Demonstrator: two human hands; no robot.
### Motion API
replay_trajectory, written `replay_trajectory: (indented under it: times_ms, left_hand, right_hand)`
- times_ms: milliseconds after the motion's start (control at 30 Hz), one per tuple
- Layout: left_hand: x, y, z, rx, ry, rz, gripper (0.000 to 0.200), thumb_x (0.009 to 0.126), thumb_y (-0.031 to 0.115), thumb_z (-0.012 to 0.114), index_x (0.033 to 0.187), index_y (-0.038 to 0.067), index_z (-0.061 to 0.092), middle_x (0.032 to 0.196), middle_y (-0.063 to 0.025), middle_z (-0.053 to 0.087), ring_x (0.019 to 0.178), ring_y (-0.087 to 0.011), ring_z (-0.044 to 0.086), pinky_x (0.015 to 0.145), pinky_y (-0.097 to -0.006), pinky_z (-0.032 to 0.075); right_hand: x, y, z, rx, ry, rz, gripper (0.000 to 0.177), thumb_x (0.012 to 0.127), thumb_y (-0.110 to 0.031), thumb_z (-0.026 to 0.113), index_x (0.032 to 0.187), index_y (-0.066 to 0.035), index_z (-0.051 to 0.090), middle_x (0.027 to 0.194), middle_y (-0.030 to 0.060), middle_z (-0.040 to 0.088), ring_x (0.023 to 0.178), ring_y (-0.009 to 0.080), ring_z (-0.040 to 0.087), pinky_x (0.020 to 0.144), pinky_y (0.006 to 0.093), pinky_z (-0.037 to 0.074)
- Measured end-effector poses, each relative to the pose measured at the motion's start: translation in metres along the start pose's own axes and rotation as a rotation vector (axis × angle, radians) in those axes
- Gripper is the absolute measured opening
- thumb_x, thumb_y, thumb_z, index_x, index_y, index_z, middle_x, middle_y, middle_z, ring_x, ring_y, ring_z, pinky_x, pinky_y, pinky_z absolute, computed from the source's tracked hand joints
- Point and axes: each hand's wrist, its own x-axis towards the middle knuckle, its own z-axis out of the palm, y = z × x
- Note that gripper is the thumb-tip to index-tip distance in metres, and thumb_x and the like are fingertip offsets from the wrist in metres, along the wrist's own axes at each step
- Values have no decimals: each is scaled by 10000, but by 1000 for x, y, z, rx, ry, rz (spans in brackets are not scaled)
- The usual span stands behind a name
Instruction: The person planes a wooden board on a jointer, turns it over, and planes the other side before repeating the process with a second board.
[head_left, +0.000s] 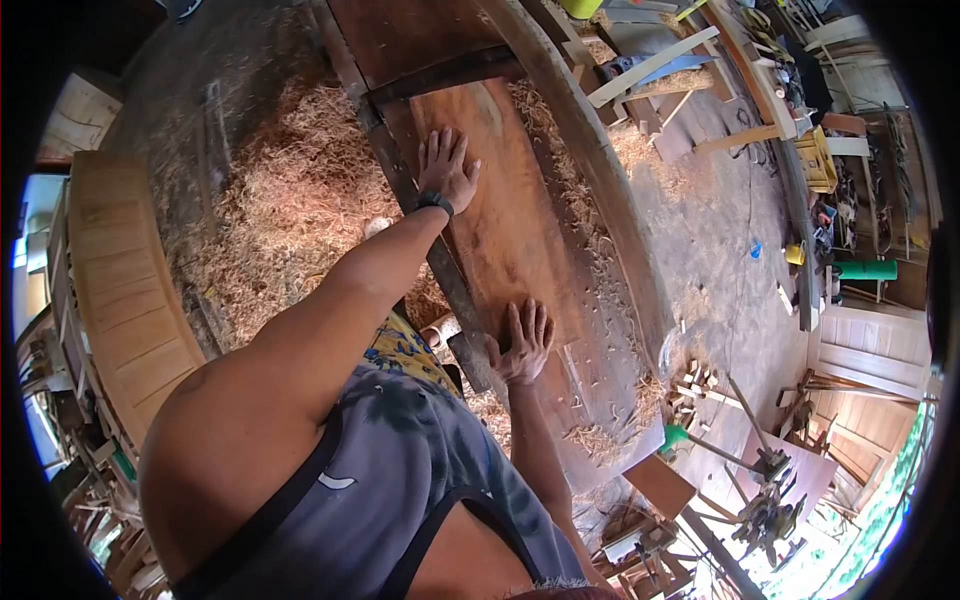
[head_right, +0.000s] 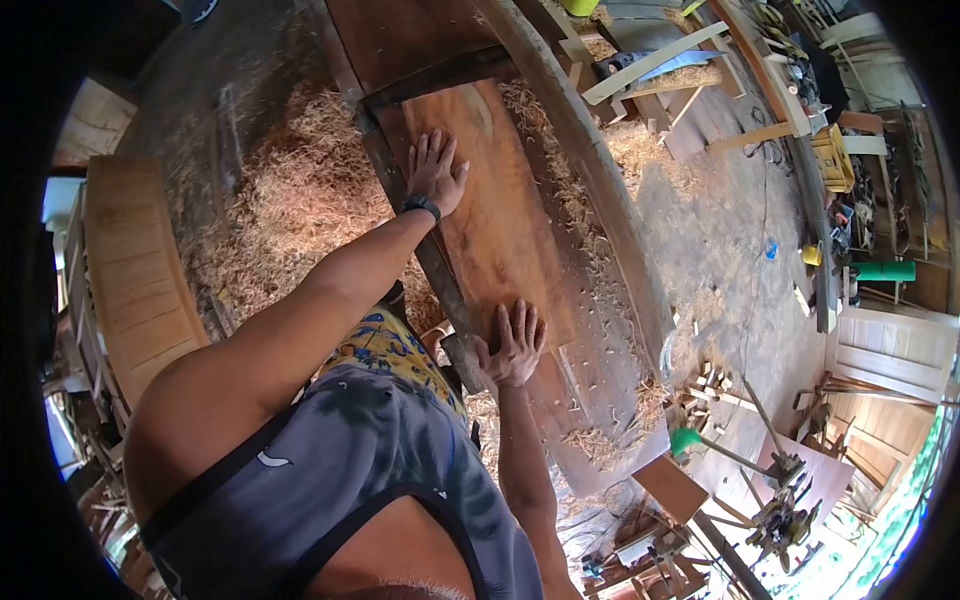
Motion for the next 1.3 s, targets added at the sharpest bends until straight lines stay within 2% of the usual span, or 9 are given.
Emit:
replay_trajectory:
  times_ms: [367,600,800,933,1033,1233,1300]
  left_hand:
    - [60,-8,12,-45,14,51,632,1034,469,473,1563,126,433,1684,-167,263,1562,-375,193,1290,-532,88]
    - [84,-1,2,31,-24,131,629,1047,464,435,1554,92,440,1668,-187,290,1554,-381,210,1292,-514,103]
    - [88,-3,7,-31,10,158,623,1045,451,444,1532,63,463,1652,-213,306,1543,-400,226,1290,-513,119]
    - [90,-5,10,-72,34,175,624,1042,449,455,1519,47,472,1634,-232,330,1538,-412,231,1287,-515,129]
    - [91,-5,10,-105,29,170,621,1037,444,469,1512,44,481,1625,-230,351,1536,-416,237,1286,-515,135]
    - [93,-8,8,-123,51,175,609,1029,434,493,1499,47,499,1620,-225,362,1532,-417,244,1285,-514,142]
    - [95,-9,8,-125,51,171,609,1027,434,496,1497,47,503,1619,-224,363,1532,-416,244,1285,-516,144]
  right_hand:
    - [45,-22,15,-6,73,78,717,883,-564,665,1482,-183,566,1608,171,431,1510,402,347,1244,591,166]
    - [60,-33,21,-32,46,69,811,894,-592,643,1545,-138,478,1641,207,359,1530,443,278,1234,619,152]
    - [63,-35,23,-73,34,39,858,894,-637,616,1550,-105,459,1624,260,352,1516,484,273,1223,636,154]
    - [65,-35,23,-86,15,36,863,897,-642,606,1551,-100,455,1621,265,354,1515,488,271,1222,641,153]
    - [66,-37,22,-100,11,32,854,913,-641,594,1553,-94,449,1643,245,327,1533,465,247,1240,609,142]
    - [72,-37,24,-120,22,24,847,924,-648,571,1554,-95,450,1635,246,345,1520,473,270,1231,616,155]
    - [75,-38,25,-109,50,24,842,912,-635,592,1544,-93,468,1626,257,357,1511,485,282,1206,647,180]
